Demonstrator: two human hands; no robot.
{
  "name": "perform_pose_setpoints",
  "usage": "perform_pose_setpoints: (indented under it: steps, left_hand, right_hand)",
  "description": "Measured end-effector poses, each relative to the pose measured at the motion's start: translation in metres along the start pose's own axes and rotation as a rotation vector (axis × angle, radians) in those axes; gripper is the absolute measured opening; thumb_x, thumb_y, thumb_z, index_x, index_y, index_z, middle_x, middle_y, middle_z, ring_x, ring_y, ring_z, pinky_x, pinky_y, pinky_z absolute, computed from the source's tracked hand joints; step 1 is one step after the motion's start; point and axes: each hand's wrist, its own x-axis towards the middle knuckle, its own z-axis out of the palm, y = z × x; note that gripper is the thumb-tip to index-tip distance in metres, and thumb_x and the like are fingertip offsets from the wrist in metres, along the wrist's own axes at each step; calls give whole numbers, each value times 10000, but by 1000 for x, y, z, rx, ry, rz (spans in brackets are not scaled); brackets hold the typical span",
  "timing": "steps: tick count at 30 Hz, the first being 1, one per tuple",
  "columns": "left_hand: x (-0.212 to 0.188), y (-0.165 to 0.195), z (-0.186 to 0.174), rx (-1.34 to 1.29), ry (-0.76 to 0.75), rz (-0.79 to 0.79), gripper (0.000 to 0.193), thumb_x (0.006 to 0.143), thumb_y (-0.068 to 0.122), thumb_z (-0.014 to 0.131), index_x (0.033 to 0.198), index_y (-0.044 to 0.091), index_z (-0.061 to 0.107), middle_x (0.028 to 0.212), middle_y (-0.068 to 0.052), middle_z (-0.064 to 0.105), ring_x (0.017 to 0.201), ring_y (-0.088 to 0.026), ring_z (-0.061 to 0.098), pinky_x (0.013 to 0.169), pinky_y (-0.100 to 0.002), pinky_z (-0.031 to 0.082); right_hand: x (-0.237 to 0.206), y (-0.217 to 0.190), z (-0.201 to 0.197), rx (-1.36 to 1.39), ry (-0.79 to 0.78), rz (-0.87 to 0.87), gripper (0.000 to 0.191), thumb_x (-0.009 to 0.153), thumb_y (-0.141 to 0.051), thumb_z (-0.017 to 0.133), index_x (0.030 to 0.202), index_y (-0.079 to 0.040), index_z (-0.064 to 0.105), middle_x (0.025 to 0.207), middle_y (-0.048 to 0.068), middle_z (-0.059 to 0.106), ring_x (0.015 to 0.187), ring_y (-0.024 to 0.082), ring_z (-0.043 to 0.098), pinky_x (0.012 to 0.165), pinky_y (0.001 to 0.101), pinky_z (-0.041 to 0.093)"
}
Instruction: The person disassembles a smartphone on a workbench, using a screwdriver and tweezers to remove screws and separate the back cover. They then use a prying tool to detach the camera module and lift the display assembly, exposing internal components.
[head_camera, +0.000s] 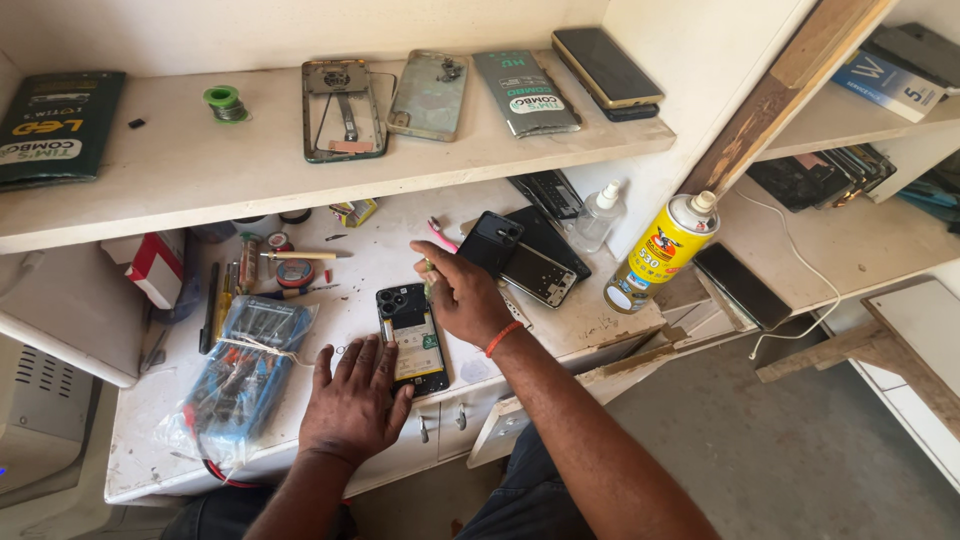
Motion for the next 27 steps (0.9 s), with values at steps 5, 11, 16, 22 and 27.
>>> perform_pose_setpoints:
  steps: [5,11,16,22,27]
  left_hand:
    - [0,0,0,6,0,0,682,928,539,449,1438,89,502,1445,-173,535,1369,-317,471,1160,-609,223]
    - [0,0,-1,5,-46,-6,681,929,537,438,1446,96,487,1451,-171,526,1375,-315,460,1160,-609,213]
    - [1,1,-3,20,-59,-9,696,933,540,436,1468,96,476,1460,-176,518,1376,-317,456,1159,-604,213]
    - [0,1,-2,14,-58,-7,686,935,540,435,1457,97,470,1466,-170,514,1386,-313,448,1166,-601,209]
    - [0,0,-2,20,-80,-11,698,942,543,425,1470,89,456,1469,-168,510,1394,-310,439,1162,-601,205]
  right_hand:
    - [-4,0,5,-95,11,70,360,926,-67,711,1278,-128,668,1060,154,718,916,238,735,804,352,625]
    - [1,6,3,46,-7,36,407,968,19,581,1349,-115,632,1123,117,739,1030,209,749,873,320,617]
    - [0,4,8,-103,2,134,345,940,-91,749,1275,-131,675,1035,133,706,904,230,738,805,320,638]
    - [-2,4,4,46,-5,121,462,963,-2,566,1407,-127,598,1107,89,739,967,179,743,842,307,615]
    - [-7,4,11,-111,89,10,409,929,-78,734,1324,-124,634,1049,136,694,906,250,716,805,325,604]
